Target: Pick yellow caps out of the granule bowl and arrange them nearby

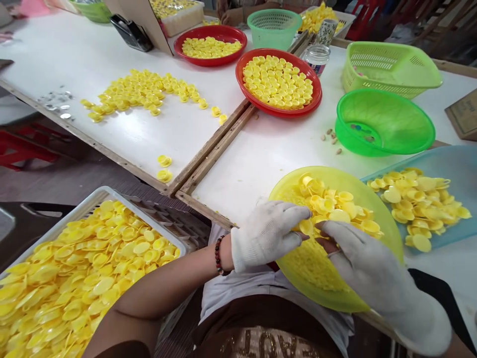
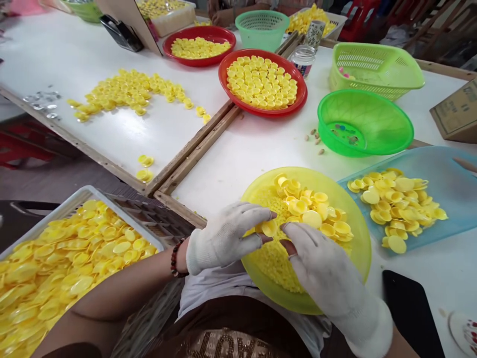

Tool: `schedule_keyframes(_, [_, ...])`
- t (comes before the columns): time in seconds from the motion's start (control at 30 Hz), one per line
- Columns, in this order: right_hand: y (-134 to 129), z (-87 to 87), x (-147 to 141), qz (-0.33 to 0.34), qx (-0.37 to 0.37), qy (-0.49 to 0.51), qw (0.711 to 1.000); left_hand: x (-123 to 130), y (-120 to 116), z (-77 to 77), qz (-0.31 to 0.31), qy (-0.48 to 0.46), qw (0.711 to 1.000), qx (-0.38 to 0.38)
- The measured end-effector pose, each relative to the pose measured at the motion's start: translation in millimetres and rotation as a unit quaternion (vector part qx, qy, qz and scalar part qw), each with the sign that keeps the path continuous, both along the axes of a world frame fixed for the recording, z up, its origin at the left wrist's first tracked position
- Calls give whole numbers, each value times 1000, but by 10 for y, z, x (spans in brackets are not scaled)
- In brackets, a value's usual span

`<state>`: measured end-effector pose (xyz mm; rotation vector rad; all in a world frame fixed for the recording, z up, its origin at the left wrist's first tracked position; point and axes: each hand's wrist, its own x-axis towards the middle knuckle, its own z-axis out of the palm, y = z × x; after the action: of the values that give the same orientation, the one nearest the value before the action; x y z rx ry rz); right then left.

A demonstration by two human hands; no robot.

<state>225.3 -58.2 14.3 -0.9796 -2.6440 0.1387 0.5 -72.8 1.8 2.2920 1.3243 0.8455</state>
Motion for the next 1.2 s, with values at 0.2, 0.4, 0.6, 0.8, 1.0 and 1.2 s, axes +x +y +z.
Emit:
schedule_keyframes(0.2, [-72,-92,-155,-51,-202,-142,968,-98,-5,-81,46,-8,997,61])
schedule_keyframes(0.4, [153,-73,-150,4,-298,-53,953,-75,51,-129,36,-2,999,34])
schedule_keyframes(0.6, [201,187,-37,16,-224,73,972,69,88,-152,20,20,999,44])
schedule_keyframes(0.8, [172,204,-10,-16,-160,99,982,151,101,-174,5,-53,999,7])
schedule_keyframes(1.0, [84,108,178,-21,-185,-66,980,73,75,-198,6,-149,988,-29])
schedule_keyframes(1.2, [77,197,93,-63,-151,-53,985,108,81,-235,12,-102,992,78])
